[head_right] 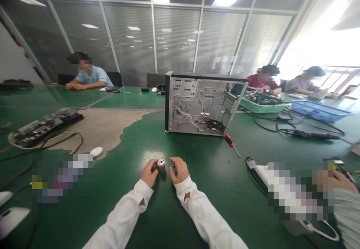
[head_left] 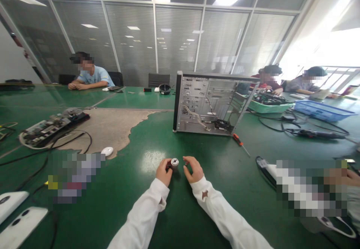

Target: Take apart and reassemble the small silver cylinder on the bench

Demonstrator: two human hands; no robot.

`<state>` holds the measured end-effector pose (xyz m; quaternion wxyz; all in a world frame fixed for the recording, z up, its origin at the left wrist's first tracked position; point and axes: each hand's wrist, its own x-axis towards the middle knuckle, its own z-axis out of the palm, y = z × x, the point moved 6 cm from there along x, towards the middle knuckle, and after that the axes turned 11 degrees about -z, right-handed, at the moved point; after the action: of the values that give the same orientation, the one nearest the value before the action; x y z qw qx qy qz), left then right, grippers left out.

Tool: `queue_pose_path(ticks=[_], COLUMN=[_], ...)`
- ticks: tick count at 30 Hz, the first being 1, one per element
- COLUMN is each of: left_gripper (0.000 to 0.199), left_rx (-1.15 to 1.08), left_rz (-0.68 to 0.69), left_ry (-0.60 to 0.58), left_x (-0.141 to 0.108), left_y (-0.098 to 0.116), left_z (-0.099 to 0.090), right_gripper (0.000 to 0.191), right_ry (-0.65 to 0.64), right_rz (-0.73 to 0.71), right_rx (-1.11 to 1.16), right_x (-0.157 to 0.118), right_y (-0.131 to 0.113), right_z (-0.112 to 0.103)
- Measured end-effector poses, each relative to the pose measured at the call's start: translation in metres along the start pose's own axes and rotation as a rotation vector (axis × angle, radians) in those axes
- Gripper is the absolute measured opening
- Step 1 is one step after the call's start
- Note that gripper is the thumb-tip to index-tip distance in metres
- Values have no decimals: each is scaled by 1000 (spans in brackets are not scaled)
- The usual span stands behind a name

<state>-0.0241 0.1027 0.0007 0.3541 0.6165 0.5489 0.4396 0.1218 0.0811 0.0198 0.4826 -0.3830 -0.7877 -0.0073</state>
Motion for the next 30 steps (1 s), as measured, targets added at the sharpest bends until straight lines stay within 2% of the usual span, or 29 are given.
queue_pose_path(ticks=[6, 10, 14, 17, 21, 26, 30], left_gripper=[34, 28, 29, 28, 27, 25, 26], left_rx=[46, 69, 35, 1, -12, -27, -13], left_rz=[7, 8, -8, -26, -29, -50, -63], left_ry=[-112, -193, -272, -282, -282, -295, -286], left_x=[-4, -8, -10, -9, -7, -5, -6], left_y=[7, 10, 10, 8, 6, 5, 9], left_z=[3, 8, 15, 17, 17, 18, 16], right_gripper=[39, 35, 32, 30, 28, 30, 28], right_ry=[-151, -209, -243, -209, -207, -262, -328], right_rz=[-105, -131, -95, -46, 68, 313, 507], right_rx=[-3, -34, -122, -232, -450, -789, -1024], right_x=[0, -3, -14, -30, -61, -95, -113], right_y=[-32, -43, -39, -22, 14, 62, 85], right_z=[8, -7, -29, -56, -102, -171, -215])
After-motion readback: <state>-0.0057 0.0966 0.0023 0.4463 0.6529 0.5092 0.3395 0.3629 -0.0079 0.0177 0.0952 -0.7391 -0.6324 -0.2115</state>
